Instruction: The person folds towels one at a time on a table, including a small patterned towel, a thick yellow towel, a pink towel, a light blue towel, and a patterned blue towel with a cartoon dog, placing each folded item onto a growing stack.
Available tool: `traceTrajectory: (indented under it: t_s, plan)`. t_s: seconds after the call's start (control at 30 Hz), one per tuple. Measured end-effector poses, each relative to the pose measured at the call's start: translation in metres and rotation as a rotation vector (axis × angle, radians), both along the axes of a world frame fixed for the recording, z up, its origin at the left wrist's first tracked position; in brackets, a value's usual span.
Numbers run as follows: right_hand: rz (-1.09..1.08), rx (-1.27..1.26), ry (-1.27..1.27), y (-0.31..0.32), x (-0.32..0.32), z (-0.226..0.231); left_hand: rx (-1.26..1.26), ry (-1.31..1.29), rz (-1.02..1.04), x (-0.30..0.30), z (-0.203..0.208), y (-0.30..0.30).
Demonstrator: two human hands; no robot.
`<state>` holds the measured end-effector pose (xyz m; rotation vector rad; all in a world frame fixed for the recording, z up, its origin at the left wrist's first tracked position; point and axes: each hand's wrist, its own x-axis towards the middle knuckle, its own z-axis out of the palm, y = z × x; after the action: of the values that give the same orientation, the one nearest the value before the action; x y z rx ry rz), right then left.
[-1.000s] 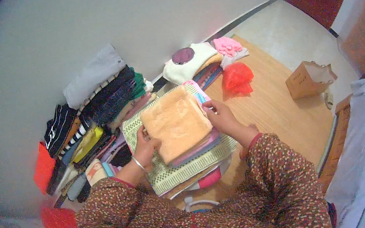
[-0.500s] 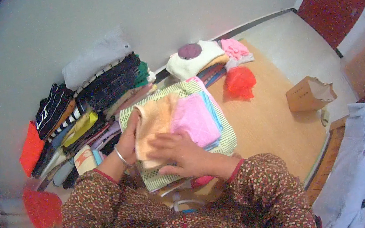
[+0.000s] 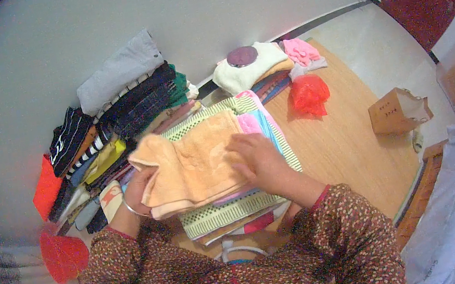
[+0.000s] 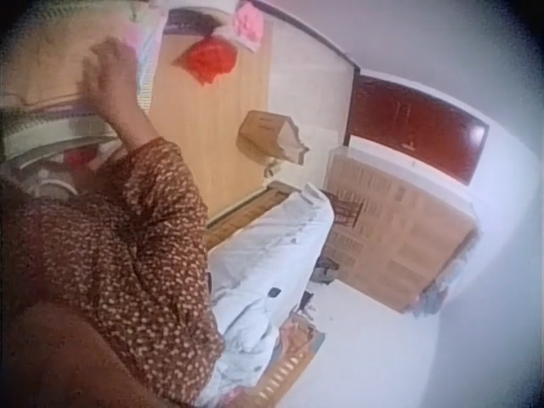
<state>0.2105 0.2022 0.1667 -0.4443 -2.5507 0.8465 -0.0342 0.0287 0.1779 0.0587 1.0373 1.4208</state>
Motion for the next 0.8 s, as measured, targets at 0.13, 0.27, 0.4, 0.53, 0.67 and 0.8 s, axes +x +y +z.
traceTrajectory:
  t_s: [0.13,0.27,0.4,0.53,0.67,0.8]
  plan:
    - [0.197,-0.798,0.108,-0.023,-0.02,0.033,0.411,-0.165,0.017,0.022,0.053,0.02]
    - [0.218,-0.954,0.304,-0.012,-0.038,0.04,0.639,-0.3,-0.076,0.025,0.044,0.042]
    - [0.322,-1.089,0.368,0.0,-0.038,0.031,0.399,-0.185,0.022,0.041,0.038,0.066]
    - [0.145,-1.069,0.305,0.0,-0.033,0.028,0.547,-0.299,0.069,0.024,0.03,0.061]
    - [-0.202,-0.844,0.151,0.015,-0.024,-0.029,0.673,-0.185,0.136,-0.007,0.031,0.039]
    - [-0.159,-0.196,0.037,0.011,-0.019,-0.041,0.587,-0.141,0.254,-0.022,0.033,0.021]
